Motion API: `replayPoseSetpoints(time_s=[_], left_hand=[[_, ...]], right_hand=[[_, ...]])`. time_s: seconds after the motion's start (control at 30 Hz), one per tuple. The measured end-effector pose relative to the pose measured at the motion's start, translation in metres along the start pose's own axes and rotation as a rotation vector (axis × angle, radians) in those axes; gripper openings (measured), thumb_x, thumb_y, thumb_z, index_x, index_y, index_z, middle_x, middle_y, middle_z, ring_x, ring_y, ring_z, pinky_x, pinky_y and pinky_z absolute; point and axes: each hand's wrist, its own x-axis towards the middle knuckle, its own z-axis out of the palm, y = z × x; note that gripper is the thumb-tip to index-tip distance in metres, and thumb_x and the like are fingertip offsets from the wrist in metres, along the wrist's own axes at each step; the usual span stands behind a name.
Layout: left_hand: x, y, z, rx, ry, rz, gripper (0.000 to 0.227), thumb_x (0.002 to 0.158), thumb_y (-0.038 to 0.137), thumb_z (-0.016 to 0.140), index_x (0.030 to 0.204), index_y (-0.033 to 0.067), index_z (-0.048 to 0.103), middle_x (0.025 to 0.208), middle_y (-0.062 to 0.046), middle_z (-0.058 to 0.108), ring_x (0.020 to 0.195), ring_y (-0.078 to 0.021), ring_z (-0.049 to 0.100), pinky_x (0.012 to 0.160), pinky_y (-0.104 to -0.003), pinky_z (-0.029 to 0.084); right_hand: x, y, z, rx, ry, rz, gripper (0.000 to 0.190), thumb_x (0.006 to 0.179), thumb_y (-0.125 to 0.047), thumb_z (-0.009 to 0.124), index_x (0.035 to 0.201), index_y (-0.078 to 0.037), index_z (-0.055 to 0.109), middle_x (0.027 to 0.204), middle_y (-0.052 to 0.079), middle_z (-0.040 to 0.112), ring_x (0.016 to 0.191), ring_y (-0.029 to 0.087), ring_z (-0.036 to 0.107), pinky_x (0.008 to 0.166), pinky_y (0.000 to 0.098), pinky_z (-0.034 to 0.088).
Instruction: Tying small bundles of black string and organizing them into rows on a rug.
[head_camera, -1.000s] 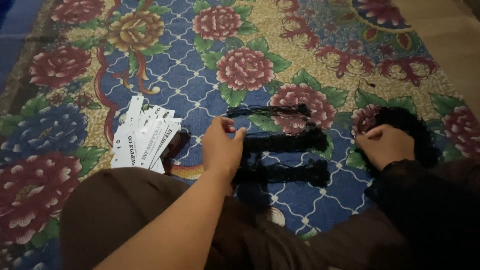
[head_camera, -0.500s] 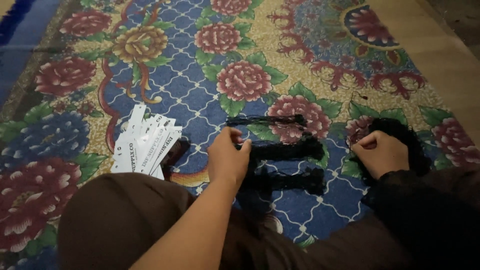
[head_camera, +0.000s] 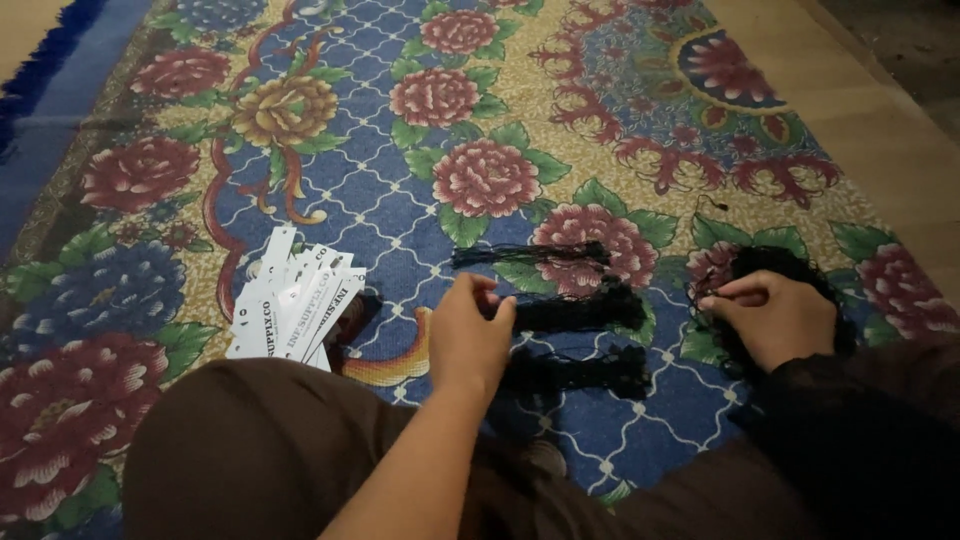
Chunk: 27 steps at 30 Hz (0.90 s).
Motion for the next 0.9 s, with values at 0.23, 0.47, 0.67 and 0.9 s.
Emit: replayPoseSetpoints(time_s=[0.23, 0.47, 0.67, 0.9], left_hand=[[-0.027, 0.008, 0.034, -0.209, -0.185, -0.209, 0.023, 0.091, 0.024, 0.072, 0.111, 0.011, 0.072, 0.092, 0.001, 0.074, 0.08, -0.0123, 0.067, 0.078, -0.027, 0.056], [-0.063, 0.023, 0.094, -0.353, -0.471, -0.346, 0.035, 0.09, 0.039, 0.069, 0.097, 0.0061, 0.079, 0.091, -0.004, 0.078, 0.079, -0.0154, 0.069, 0.078, -0.026, 0.056], [-0.063, 0.039, 0.118, -0.739, -0.699, -0.705, 0.054, 0.107, 0.052, 0.046, 0.111, 0.006, 0.074, 0.1, -0.004, 0.076, 0.078, -0.0153, 0.062, 0.065, -0.026, 0.051], [-0.056, 0.042, 0.121, -0.981, -0.673, -0.888, 0.025, 0.098, 0.038, 0.076, 0.101, 0.0126, 0.077, 0.088, 0.001, 0.074, 0.07, -0.0096, 0.063, 0.057, -0.024, 0.051]], right_hand=[[-0.028, -0.034, -0.02, 0.009, -0.101, -0.016, 0.021, 0.082, -0.026, 0.087, 0.097, -0.011, 0.084, 0.072, 0.004, 0.074, 0.062, 0.016, 0.063, 0.063, 0.0285, 0.048], [-0.049, -0.057, -0.035, 0.157, -0.256, 0.16, 0.031, 0.085, -0.032, 0.082, 0.106, -0.009, 0.086, 0.08, 0.007, 0.079, 0.068, 0.016, 0.065, 0.065, 0.0275, 0.048], [-0.068, -0.074, -0.045, 0.454, -0.344, 0.177, 0.031, 0.09, -0.015, 0.072, 0.111, 0.004, 0.083, 0.089, 0.015, 0.082, 0.077, 0.019, 0.07, 0.072, 0.0279, 0.052], [-0.07, -0.067, -0.046, 0.622, -0.398, 0.18, 0.033, 0.087, -0.002, 0.071, 0.118, 0.005, 0.08, 0.101, 0.018, 0.083, 0.087, 0.022, 0.074, 0.078, 0.0293, 0.056]])
